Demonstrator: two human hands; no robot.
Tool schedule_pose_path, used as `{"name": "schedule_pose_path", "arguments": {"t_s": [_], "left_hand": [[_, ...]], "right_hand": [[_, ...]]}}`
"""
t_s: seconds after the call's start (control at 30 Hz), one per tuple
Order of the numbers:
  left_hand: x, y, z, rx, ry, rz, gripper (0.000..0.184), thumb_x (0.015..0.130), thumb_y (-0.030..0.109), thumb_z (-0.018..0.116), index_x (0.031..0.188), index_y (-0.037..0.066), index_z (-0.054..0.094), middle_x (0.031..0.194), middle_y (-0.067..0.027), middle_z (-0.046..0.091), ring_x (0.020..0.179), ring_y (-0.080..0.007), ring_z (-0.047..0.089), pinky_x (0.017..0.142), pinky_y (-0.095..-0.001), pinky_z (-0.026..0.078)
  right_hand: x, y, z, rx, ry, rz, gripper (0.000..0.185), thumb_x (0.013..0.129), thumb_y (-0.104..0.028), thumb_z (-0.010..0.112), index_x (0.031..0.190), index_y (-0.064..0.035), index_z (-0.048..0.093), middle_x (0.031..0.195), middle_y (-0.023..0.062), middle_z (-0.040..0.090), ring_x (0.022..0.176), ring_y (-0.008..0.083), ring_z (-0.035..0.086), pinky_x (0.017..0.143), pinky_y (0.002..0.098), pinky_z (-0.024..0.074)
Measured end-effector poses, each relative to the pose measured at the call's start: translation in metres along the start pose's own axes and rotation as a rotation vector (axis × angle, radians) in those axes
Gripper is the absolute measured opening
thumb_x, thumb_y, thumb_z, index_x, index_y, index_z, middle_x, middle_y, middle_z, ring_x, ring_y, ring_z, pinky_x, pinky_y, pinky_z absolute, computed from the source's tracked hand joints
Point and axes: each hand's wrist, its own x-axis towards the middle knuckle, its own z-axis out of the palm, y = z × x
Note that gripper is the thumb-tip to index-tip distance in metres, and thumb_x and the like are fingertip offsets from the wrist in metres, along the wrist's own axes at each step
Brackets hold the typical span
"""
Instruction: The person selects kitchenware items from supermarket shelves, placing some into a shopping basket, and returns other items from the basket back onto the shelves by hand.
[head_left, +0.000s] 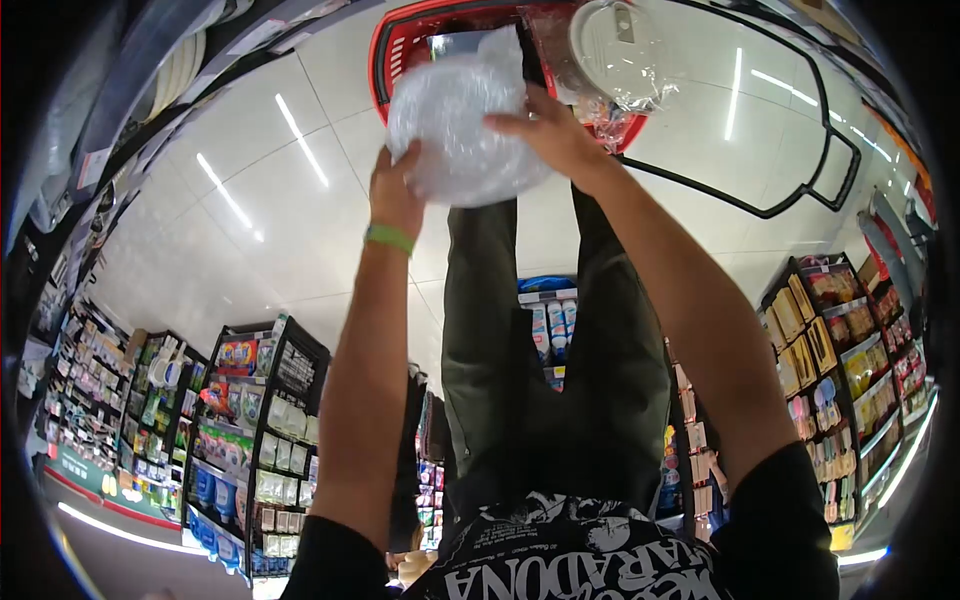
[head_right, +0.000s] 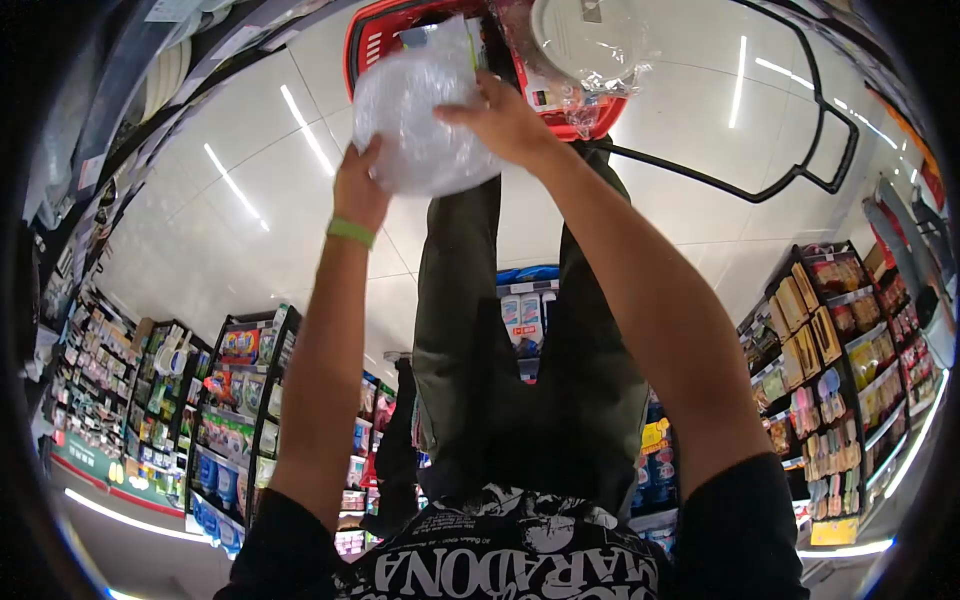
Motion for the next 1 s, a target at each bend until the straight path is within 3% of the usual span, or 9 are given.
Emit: {"name": "schedule_pose_path", "arguments": {"t_s": [0.17,0.27,0.4,0.47,0.5,0.63,0.93,0.97,1.0], "left_hand": [[0.095,0.031,0.017,0.1,0.169,-0.084,0.066,0.087,0.027,0.062,0.143,0.005,0.035,0.137,-0.0131,0.046,0.121,-0.0289,0.05,0.093,-0.0469,0.046],[0.127,0.032,0.03,0.329,0.165,0.119,0.071,0.084,0.029,0.065,0.143,0.002,0.035,0.138,-0.0177,0.044,0.121,-0.0297,0.05,0.096,-0.0414,0.045],[0.121,0.028,0.038,0.538,0.071,0.184,0.073,0.085,0.031,0.063,0.144,0.0,0.033,0.143,-0.026,0.037,0.13,-0.0358,0.042,0.106,-0.0383,0.036],[0.119,0.01,0.03,0.662,0.071,0.234,0.073,0.086,0.031,0.061,0.145,0.001,0.031,0.144,-0.0267,0.035,0.134,-0.0369,0.036,0.109,-0.0387,0.033],[0.123,-0.006,0.021,0.771,0.085,0.308,0.071,0.088,0.03,0.063,0.146,0.004,0.032,0.143,-0.018,0.043,0.123,-0.0249,0.049,0.095,-0.0318,0.045],[0.091,-0.023,0.011,0.678,0.086,0.193,0.07,0.089,0.026,0.06,0.148,0.007,0.029,0.143,-0.0177,0.042,0.124,-0.0287,0.048,0.088,-0.0371,0.05],[0.013,-0.048,0.002,0.39,0.089,-0.228,0.037,0.091,0.017,0.053,0.126,0.005,0.05,0.113,-0.014,0.062,0.088,-0.0245,0.066,0.069,-0.0339,0.054],[-0.001,-0.049,0.004,0.399,0.082,-0.241,0.033,0.092,0.018,0.053,0.122,0.005,0.052,0.107,-0.013,0.064,0.083,-0.0234,0.066,0.066,-0.0329,0.054],[-0.014,-0.051,0.011,0.41,0.072,-0.249,0.029,0.092,0.018,0.053,0.118,0.005,0.055,0.101,-0.0119,0.066,0.078,-0.0224,0.067,0.064,-0.0319,0.054]], "right_hand": [[0.076,0.005,0.001,-0.08,0.119,-0.072,0.075,0.075,-0.044,0.071,0.129,0.003,0.048,0.117,0.0244,0.061,0.109,0.0345,0.06,0.096,0.0387,0.0435],[0.094,0.002,0.007,0.111,0.098,0.047,0.065,0.079,-0.037,0.072,0.129,-0.0028,0.051,0.113,0.0128,0.063,0.103,0.0225,0.061,0.091,0.033,0.0457],[0.126,0.04,0.004,-0.328,0.22,-0.033,0.075,0.084,-0.032,0.068,0.146,-0.011,0.032,0.136,0.0229,0.048,0.126,0.0295,0.05,0.102,0.0455,0.0403],[0.118,0.037,0.002,-0.381,0.22,-0.023,0.068,0.082,-0.037,0.068,0.135,-0.0034,0.043,0.121,0.0191,0.058,0.111,0.0266,0.058,0.095,0.0381,0.0441],[0.113,0.033,0.0,-0.409,0.222,-0.023,0.066,0.081,-0.039,0.068,0.13,0.0004,0.048,0.113,0.0172,0.063,0.103,0.0252,0.062,0.092,0.0344,0.0459],[0.083,0.036,-0.005,-0.397,0.318,-0.02,0.062,0.081,-0.037,0.063,0.129,-0.0002,0.049,0.122,0.0253,0.058,0.113,0.0396,0.057,0.096,0.0432,0.0442],[-0.057,0.082,-0.049,-0.472,0.268,-0.088,0.027,0.09,-0.026,0.058,0.096,-0.0004,0.063,0.077,0.0125,0.066,0.067,0.0217,0.067,0.065,0.0332,0.0507],[-0.083,0.079,-0.057,-0.407,0.24,0.024,0.029,0.088,-0.028,0.055,0.094,0.0002,0.062,0.09,0.0199,0.067,0.088,0.039,0.064,0.076,0.0441,0.0502],[-0.103,0.1,-0.068,-0.372,0.261,0.064,0.029,0.088,-0.029,0.056,0.094,-0.0013,0.062,0.087,0.0194,0.067,0.088,0.0385,0.065,0.076,0.0433,0.0503]]}}
